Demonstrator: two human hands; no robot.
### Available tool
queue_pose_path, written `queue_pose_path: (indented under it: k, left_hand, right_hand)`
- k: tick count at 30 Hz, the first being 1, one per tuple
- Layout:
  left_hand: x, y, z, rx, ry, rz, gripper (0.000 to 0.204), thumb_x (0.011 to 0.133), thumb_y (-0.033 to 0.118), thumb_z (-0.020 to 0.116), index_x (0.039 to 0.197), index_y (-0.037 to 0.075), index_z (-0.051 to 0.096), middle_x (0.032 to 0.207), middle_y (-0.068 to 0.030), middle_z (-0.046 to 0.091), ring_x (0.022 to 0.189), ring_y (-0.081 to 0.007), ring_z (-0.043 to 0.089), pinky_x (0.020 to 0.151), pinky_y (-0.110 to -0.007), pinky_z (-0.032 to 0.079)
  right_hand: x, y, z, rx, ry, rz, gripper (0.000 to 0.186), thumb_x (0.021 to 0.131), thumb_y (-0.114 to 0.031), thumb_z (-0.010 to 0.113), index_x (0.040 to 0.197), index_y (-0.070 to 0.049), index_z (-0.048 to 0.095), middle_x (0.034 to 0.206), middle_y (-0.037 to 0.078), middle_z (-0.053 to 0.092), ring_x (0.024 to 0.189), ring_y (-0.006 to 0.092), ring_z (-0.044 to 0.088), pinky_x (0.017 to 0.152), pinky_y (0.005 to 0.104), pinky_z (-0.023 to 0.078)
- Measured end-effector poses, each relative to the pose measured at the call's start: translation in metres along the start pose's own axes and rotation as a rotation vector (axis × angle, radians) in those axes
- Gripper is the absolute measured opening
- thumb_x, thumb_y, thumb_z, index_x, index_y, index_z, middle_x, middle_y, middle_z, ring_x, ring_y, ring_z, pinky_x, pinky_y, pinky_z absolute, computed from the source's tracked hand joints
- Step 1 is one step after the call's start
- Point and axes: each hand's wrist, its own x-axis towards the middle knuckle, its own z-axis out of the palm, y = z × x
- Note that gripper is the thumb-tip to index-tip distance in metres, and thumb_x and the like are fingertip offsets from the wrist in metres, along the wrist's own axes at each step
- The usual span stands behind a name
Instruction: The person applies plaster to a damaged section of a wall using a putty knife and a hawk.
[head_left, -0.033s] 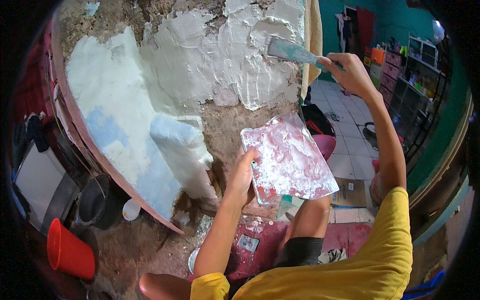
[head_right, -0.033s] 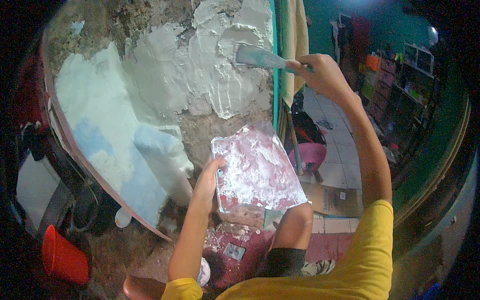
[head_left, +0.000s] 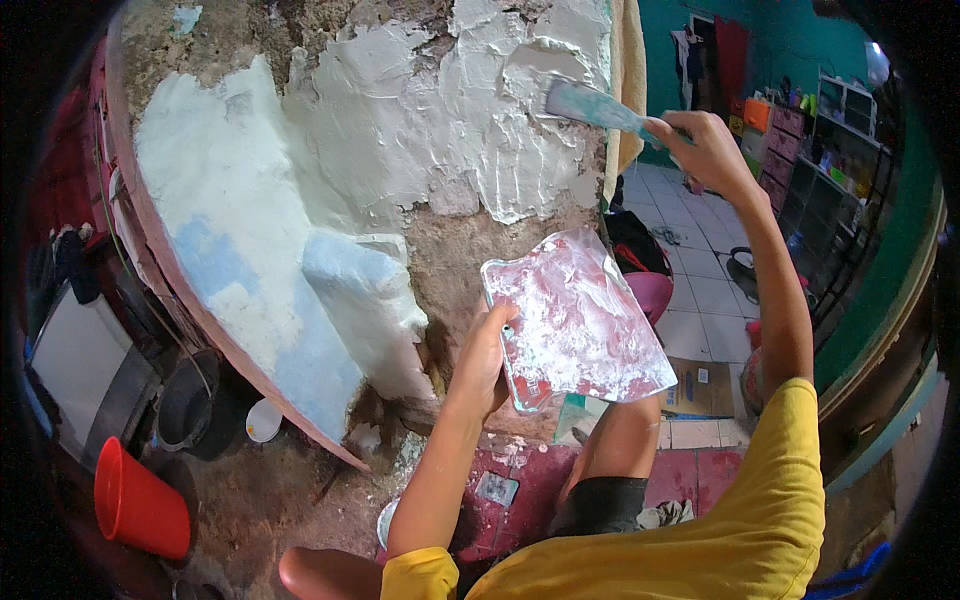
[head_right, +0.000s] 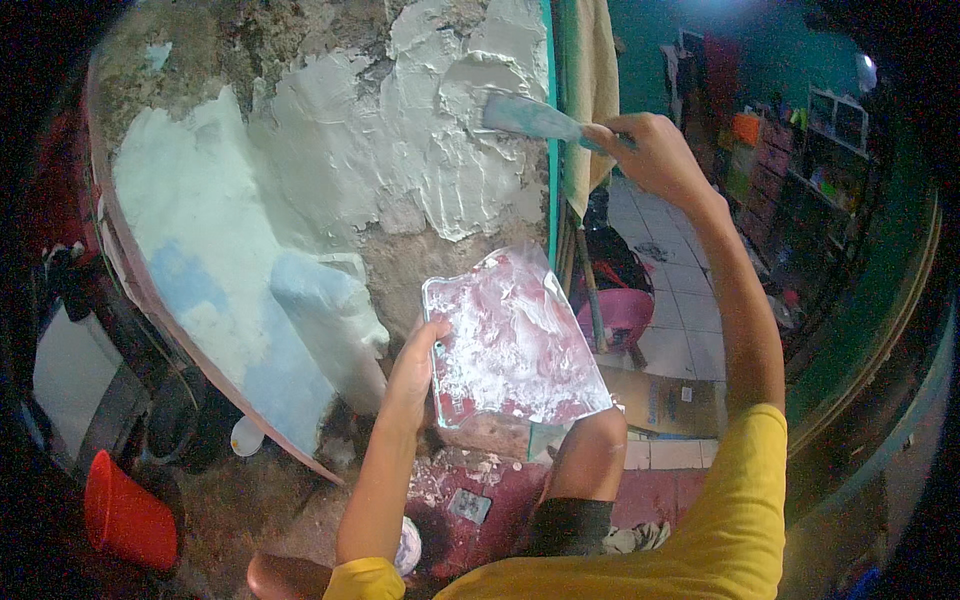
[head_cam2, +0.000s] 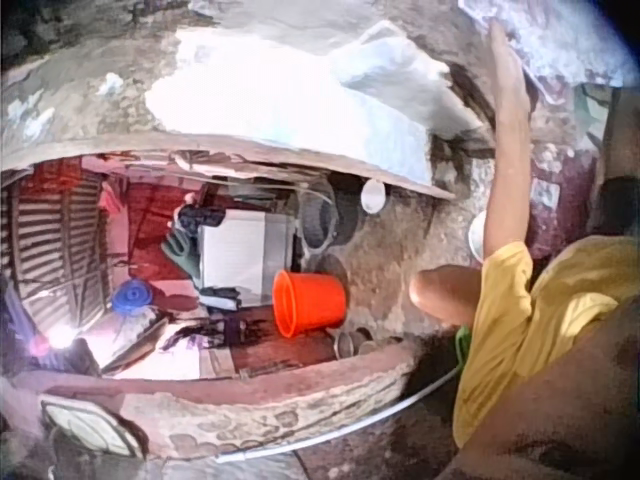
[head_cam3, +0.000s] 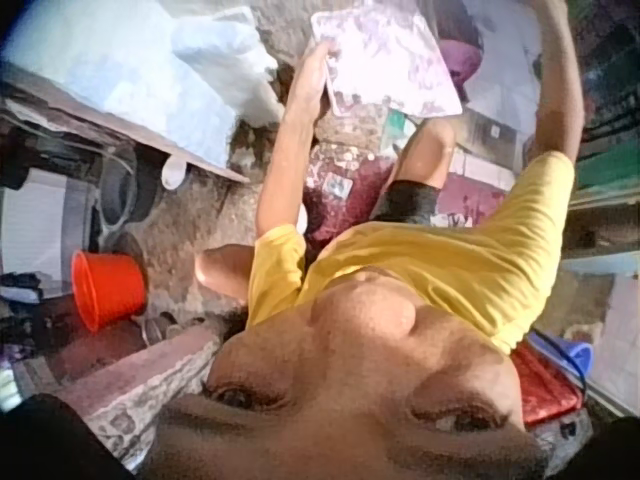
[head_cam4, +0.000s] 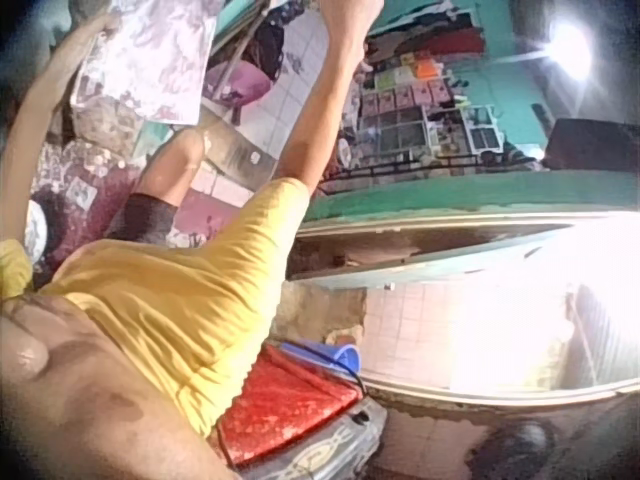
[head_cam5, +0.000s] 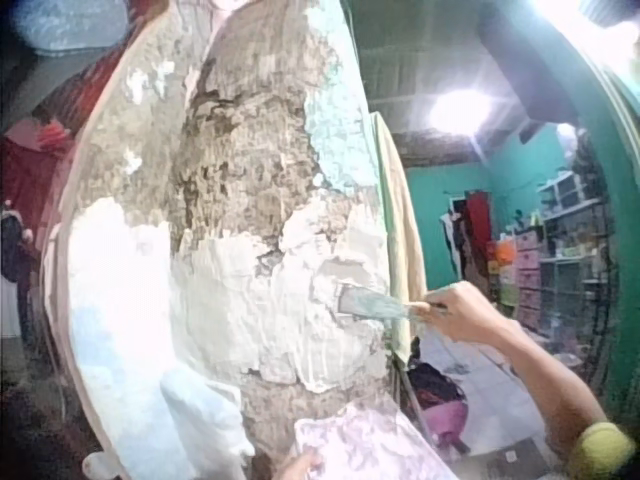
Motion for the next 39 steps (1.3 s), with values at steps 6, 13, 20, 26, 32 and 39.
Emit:
queue_pose_path:
  k: [6,13,20,26,32,39]
  left_hand:
    - [-0.003,0.0,-0.01,-0.042,0.029,-0.003,0.038,0.084,0.015,0.047,0.12,0.005,0.044,0.1,-0.0048,0.053,0.088,-0.0135,0.055,0.078,-0.029,0.049]
    - [0.004,-0.006,-0.009,-0.067,-0.005,-0.018,0.035,0.083,0.014,0.048,0.117,0.004,0.046,0.099,-0.0055,0.054,0.088,-0.0138,0.056,0.075,-0.029,0.049]
    - [0.005,-0.006,-0.01,-0.012,0.001,0.011,0.034,0.083,0.014,0.048,0.116,0.004,0.047,0.101,-0.0052,0.052,0.091,-0.0128,0.052,0.08,-0.028,0.046]
    - [0.01,-0.012,-0.018,0.058,0.013,0.009,0.037,0.082,0.016,0.048,0.118,0.005,0.046,0.1,-0.0034,0.051,0.092,-0.013,0.05,0.084,-0.028,0.043]
    - [0.01,-0.011,-0.021,0.064,0.015,0.019,0.043,0.083,0.016,0.048,0.124,0.005,0.045,0.108,-0.0044,0.054,0.097,-0.0146,0.053,0.088,-0.029,0.042]
    - [0.01,-0.011,-0.017,0.025,-0.029,-0.003,0.043,0.083,0.017,0.048,0.124,0.005,0.044,0.106,-0.0046,0.055,0.096,-0.0145,0.053,0.087,-0.029,0.042]
  right_hand:
    - [-0.035,-0.016,-0.038,-0.053,-0.104,0.238,0.031,0.089,-0.028,0.055,0.083,0.001,0.064,0.059,0.016,0.052,0.049,0.0229,0.049,0.052,0.0359,0.04]
    - [0.016,-0.028,-0.041,-0.207,-0.042,-0.026,0.04,0.085,-0.04,0.057,0.081,-0.001,0.065,0.066,0.019,0.057,0.059,0.0341,0.056,0.058,0.0395,0.043]
    - [0.095,0.009,-0.048,-0.359,0.0,-0.255,0.043,0.081,-0.047,0.061,0.078,-0.005,0.068,0.056,0.009,0.054,0.047,0.0202,0.044,0.049,0.0345,0.035]
    - [0.143,0.012,-0.054,-0.41,0.075,-0.297,0.05,0.08,-0.054,0.059,0.082,-0.005,0.069,0.063,0.014,0.058,0.053,0.026,0.054,0.053,0.0372,0.043]
    - [0.145,-0.035,-0.094,-0.345,-0.032,0.117,0.049,0.074,-0.057,0.064,0.081,-0.009,0.073,0.061,0.016,0.062,0.053,0.0233,0.06,0.051,0.0365,0.044]
    - [0.143,0.003,-0.042,-0.377,-0.041,-0.334,0.045,0.081,-0.049,0.061,0.08,-0.005,0.072,0.061,0.008,0.061,0.049,0.0178,0.05,0.05,0.0323,0.042]
